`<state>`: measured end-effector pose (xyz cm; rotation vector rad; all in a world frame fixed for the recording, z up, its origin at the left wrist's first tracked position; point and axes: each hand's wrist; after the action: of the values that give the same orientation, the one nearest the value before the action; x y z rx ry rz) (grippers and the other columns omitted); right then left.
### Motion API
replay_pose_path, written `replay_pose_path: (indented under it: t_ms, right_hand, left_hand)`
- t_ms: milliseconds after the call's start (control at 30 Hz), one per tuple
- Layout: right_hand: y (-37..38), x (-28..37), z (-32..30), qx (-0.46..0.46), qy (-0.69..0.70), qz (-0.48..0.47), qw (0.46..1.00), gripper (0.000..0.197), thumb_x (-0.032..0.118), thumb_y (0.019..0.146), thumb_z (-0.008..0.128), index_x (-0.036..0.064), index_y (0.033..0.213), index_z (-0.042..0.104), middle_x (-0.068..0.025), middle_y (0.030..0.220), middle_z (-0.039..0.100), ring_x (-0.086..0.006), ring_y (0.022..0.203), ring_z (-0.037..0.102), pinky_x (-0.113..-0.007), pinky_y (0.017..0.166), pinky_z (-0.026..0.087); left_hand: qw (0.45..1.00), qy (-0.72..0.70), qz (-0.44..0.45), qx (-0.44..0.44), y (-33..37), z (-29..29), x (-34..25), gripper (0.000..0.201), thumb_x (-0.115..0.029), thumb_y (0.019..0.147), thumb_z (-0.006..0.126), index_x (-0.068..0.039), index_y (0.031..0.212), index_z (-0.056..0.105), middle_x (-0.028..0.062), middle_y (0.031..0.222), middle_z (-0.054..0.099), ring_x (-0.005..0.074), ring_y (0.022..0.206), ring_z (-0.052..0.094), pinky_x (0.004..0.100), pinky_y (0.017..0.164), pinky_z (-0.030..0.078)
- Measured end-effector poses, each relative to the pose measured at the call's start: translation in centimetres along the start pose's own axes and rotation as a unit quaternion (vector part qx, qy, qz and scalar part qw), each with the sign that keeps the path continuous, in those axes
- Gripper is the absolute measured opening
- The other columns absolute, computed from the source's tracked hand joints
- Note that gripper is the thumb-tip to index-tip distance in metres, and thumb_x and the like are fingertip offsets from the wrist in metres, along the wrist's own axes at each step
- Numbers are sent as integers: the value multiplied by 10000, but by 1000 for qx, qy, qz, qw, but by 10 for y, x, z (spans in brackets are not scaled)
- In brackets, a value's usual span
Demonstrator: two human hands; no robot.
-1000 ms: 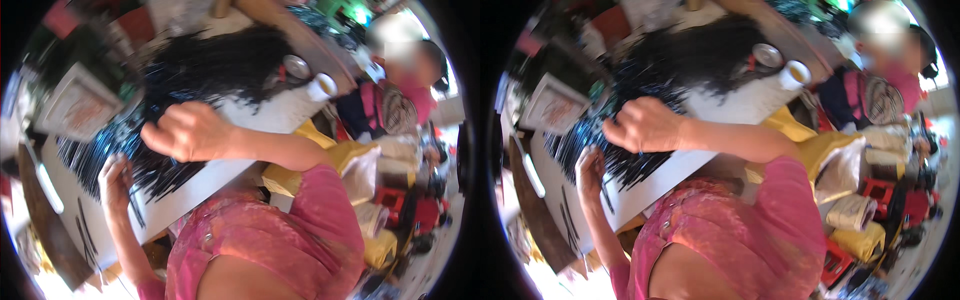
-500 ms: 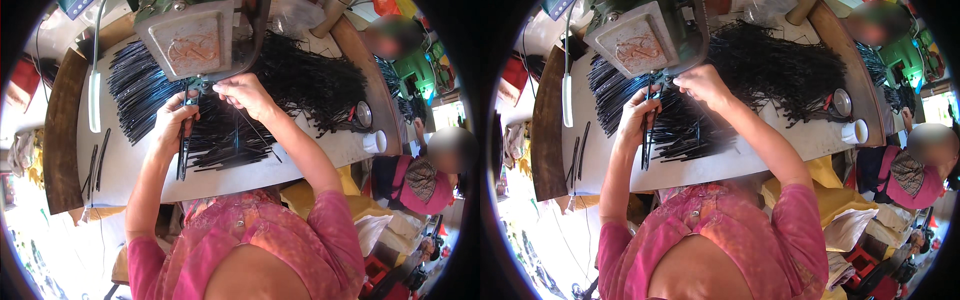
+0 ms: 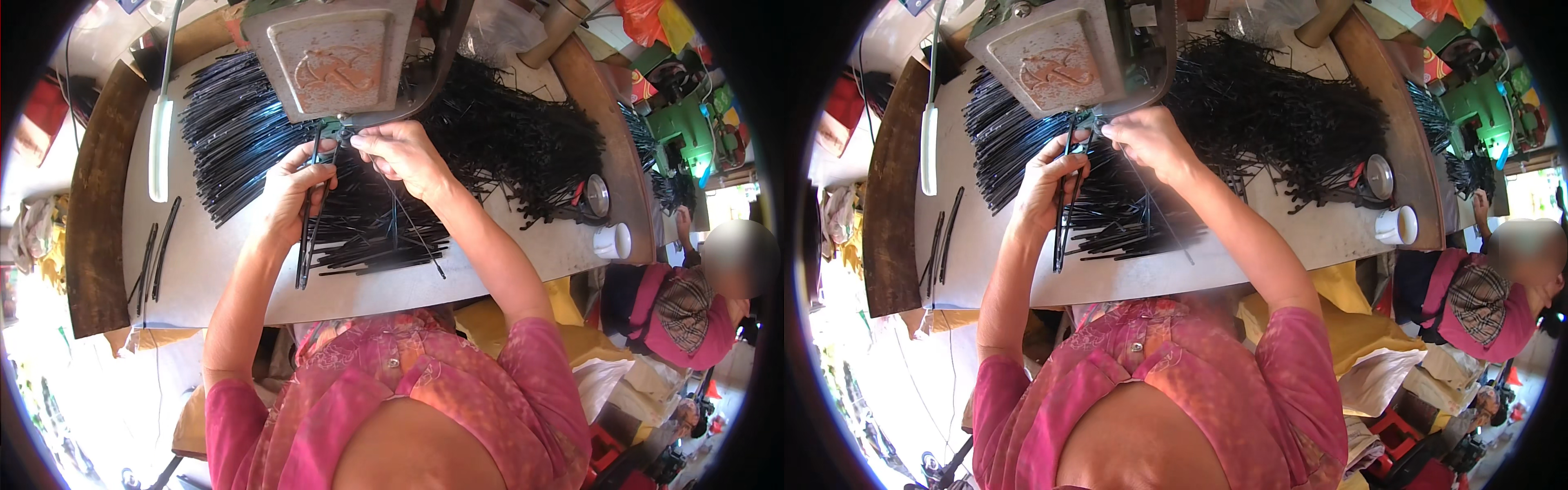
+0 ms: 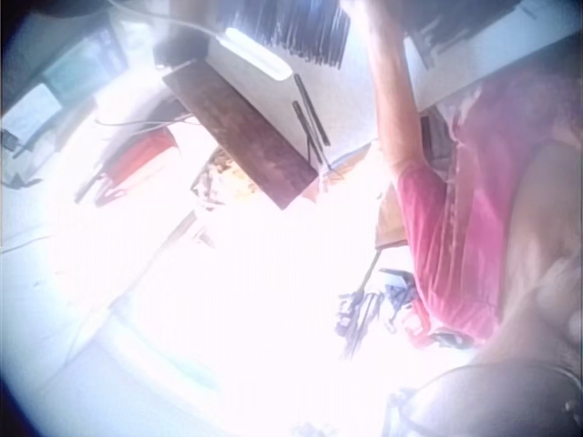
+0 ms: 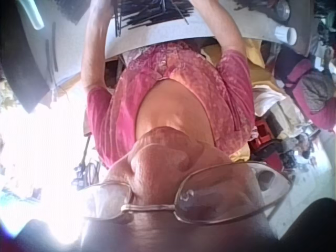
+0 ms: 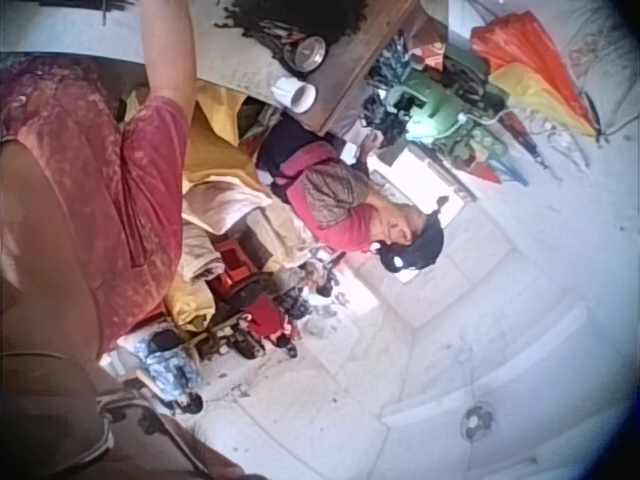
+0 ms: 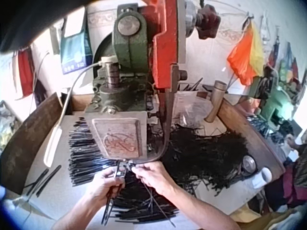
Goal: The person assembles umbrella ribs by picking up rib components, aligning their joints under a benchtop press machine, and fastening them together.
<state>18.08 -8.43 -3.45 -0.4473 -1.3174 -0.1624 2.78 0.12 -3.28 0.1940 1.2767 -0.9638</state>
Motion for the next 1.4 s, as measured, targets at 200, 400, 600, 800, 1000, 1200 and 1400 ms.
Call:
replay_pose_path:
  t_ms: [200,400,600,800,1000,1200,1400]
  right_hand:
    - [1,-2,-1,11,7,-17,1000,152,152,793,613,15,739,574,3,627,514,-3,443,360,-140,357,230]
    - [1,-1,-3,21,11,-21,1000,139,143,795,609,19,743,573,4,624,513,-1,445,368,-137,358,237]
    - [3,-1,0,12,4,-26,1000,131,135,795,605,19,742,574,2,623,518,-2,442,371,-139,356,238]
    - [5,-3,3,2,-22,-24,999,128,127,797,599,17,737,574,0,617,520,-3,431,365,-143,353,235]
    - [5,-3,3,-6,-22,12,1000,143,126,803,588,-3,744,571,-14,615,523,-9,402,348,-156,327,212]
    - [-9,1,-4,37,-12,52,998,156,114,822,555,-41,813,554,-55,653,531,-28,410,374,-155,326,218]
    - [-10,-6,7,32,49,16,998,143,104,832,540,-36,808,555,-50,645,526,-35,437,398,-151,347,242]
  left_hand:
    - [1000,0,10,-2,0,1,0,269,-20,741,585,-87,1001,579,26,630,552,20,421,402,144,343,271]
    - [1000,3,11,-6,0,0,0,269,-21,736,589,-91,996,585,20,624,551,19,423,405,145,347,276]
    - [1000,6,2,-10,1,1,-1,280,-27,731,595,-114,997,590,10,617,548,13,430,406,139,357,278]
    - [1000,22,1,-19,2,4,0,261,-25,767,558,-100,1017,566,8,624,548,11,403,377,139,339,276]
    - [999,33,9,-16,0,4,0,198,-51,778,566,-90,972,579,0,618,547,9,403,377,137,346,272]
    - [996,94,3,10,-2,-10,-3,49,-111,802,584,-72,779,566,-4,616,545,10,408,383,141,353,279]
    - [999,44,13,20,-2,1,7,125,-134,811,590,-65,716,545,0,618,540,15,427,393,146,362,289]
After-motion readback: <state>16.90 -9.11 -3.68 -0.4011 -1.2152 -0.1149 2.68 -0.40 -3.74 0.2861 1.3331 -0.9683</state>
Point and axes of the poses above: each hand's wrist, its own y-axis towards the middle knuckle, its own z-axis out of the palm, x = y × z
